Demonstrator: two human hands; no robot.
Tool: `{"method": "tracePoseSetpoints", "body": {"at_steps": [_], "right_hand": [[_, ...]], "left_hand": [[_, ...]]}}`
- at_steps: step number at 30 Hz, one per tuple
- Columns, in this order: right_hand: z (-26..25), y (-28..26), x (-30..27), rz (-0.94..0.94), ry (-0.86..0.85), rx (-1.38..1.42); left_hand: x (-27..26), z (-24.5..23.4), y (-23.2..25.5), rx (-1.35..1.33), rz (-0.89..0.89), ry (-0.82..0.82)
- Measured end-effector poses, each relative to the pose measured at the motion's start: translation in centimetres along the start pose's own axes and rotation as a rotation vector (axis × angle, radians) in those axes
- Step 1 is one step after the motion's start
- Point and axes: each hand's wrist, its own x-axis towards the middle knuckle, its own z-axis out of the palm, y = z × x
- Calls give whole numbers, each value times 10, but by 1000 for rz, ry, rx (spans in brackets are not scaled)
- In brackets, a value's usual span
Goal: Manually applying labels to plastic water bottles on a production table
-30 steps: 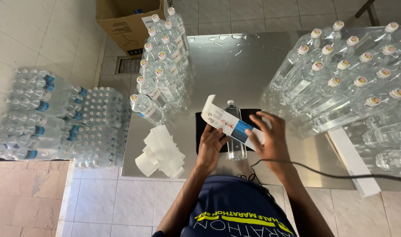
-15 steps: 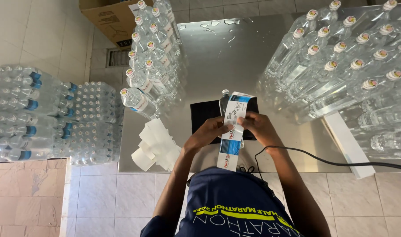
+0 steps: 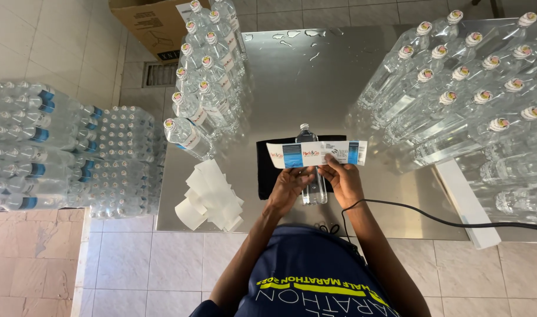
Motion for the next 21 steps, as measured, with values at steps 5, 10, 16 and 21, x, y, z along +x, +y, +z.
{"method": "tracePoseSetpoints", "body": {"at_steps": [5, 10, 16, 21], "right_hand": [[4, 9, -4, -19, 22, -57], [4, 10, 7, -43, 39, -157], [-7, 23, 22, -78, 206, -255], [-8, 32, 40, -56, 257, -358]], "left_hand": [[8, 9, 12, 21, 68, 162], [13, 12, 11, 56, 39, 338], [19, 8, -3, 257, 190, 616], [36, -4, -9, 350, 265, 790]]}}
